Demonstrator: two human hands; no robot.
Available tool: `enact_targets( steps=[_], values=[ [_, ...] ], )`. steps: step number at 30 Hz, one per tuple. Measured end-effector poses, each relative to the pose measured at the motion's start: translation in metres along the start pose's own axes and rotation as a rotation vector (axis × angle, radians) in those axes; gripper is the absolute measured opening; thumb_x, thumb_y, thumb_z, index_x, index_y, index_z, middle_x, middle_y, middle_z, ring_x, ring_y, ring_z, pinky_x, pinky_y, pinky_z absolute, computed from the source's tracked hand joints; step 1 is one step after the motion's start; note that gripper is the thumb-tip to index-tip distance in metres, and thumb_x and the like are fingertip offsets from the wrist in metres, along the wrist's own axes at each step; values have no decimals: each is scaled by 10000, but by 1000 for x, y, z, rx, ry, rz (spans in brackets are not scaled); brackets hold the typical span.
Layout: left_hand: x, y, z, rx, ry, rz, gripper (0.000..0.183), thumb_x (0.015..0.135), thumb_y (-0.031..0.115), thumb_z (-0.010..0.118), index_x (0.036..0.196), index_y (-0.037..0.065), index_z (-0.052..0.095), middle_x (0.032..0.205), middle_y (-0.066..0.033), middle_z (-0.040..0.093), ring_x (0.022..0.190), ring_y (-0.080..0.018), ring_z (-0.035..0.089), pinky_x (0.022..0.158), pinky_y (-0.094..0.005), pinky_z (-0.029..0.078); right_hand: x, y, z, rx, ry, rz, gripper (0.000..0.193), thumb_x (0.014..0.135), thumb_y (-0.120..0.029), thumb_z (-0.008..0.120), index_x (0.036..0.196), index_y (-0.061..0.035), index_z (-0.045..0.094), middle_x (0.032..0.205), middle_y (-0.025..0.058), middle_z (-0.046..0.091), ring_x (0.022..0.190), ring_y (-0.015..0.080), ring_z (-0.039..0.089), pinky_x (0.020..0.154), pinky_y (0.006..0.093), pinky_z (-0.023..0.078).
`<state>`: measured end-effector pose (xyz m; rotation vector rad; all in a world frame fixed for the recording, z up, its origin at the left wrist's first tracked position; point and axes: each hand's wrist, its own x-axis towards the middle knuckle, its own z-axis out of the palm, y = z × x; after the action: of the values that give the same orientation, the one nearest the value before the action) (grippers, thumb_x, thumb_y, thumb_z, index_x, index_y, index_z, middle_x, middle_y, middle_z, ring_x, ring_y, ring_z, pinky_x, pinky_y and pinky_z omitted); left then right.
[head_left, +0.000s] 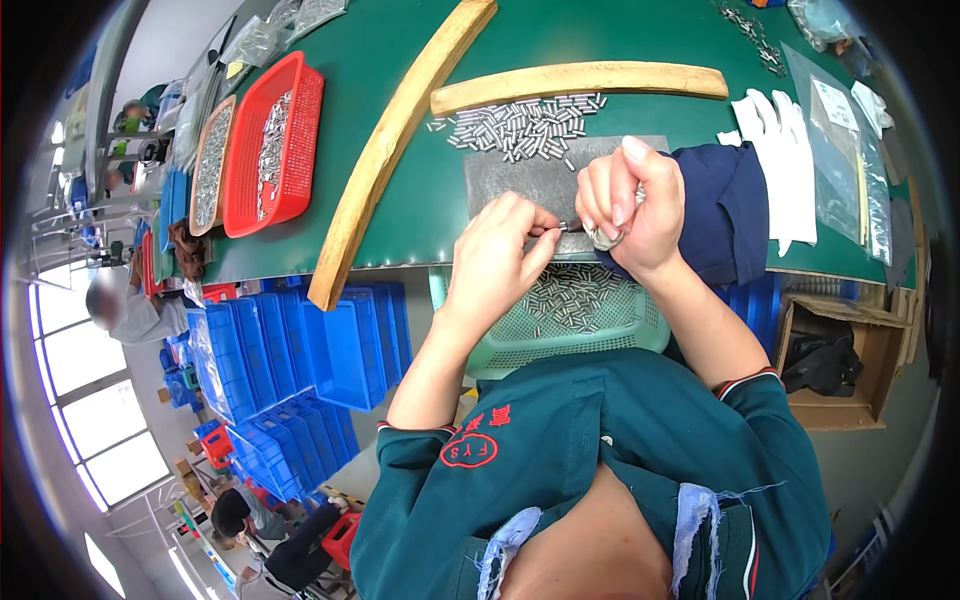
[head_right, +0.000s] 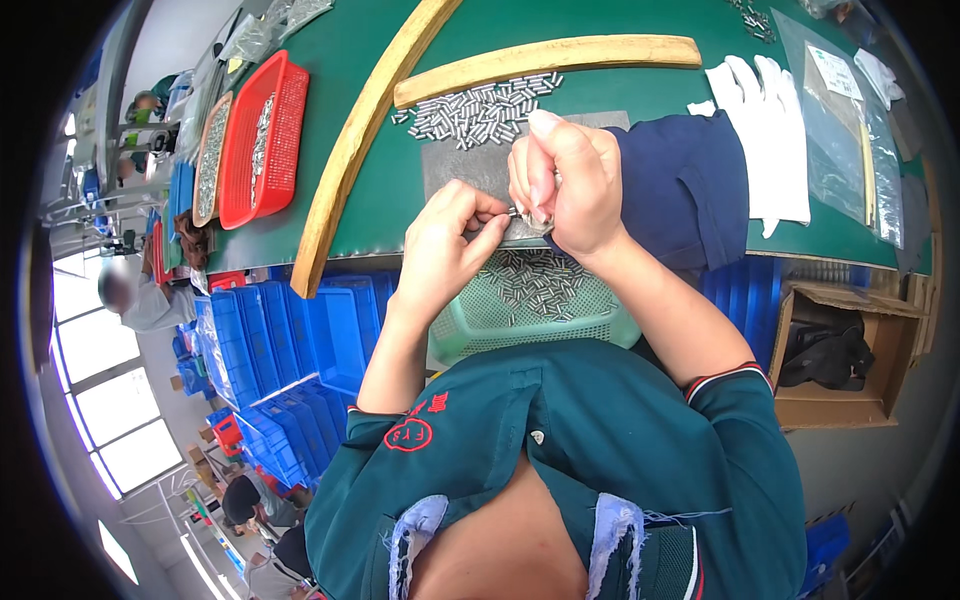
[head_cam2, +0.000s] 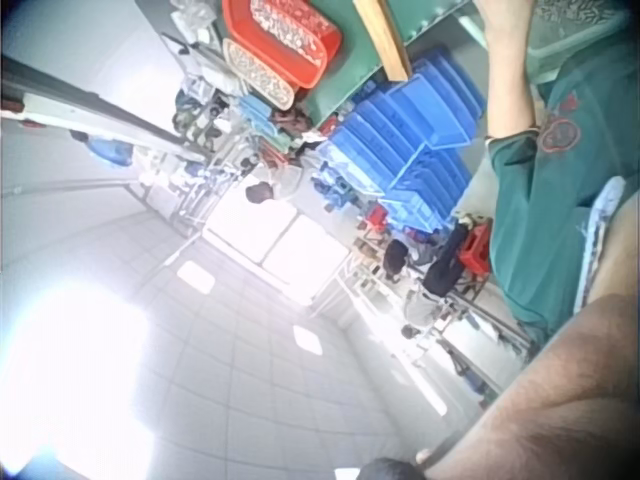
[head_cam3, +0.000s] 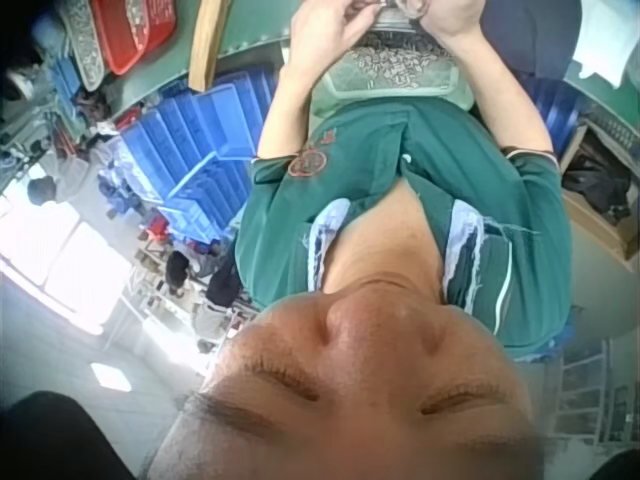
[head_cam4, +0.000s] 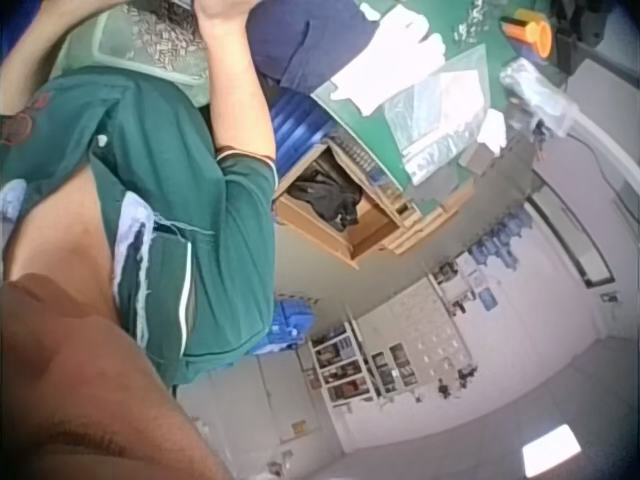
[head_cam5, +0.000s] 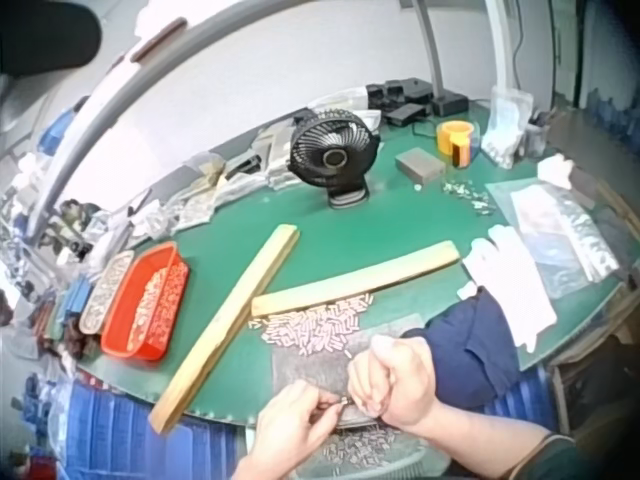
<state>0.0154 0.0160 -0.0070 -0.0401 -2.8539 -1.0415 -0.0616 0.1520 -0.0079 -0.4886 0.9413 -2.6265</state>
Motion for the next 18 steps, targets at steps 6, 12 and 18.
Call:
enact_targets(
  steps=[6,12,18],
  values=[
    [0,-1,1,-11,2,4,90,733,101,655,769,59,584,737,-57,542,725,-226,559,650,-342,448,-1,0,-1,-75,-17,-15,496,925,-225,303,450,-87,339,383,33,323,319,107,279,373,267,319],
    [0,-6,1,-12,20,104,79,741,59,662,787,30,604,715,-61,536,632,-164,547,568,-272,452,-1,2,-2,-2,29,-14,492,917,-182,342,441,-59,364,384,52,370,329,118,331,379,263,313],
    [0,-8,2,-17,42,120,80,728,54,664,776,34,602,704,-56,535,630,-176,546,560,-279,447,-4,3,1,-98,-31,-41,496,919,-237,291,444,-99,321,381,30,321,326,111,281,389,274,321]
  ],
)
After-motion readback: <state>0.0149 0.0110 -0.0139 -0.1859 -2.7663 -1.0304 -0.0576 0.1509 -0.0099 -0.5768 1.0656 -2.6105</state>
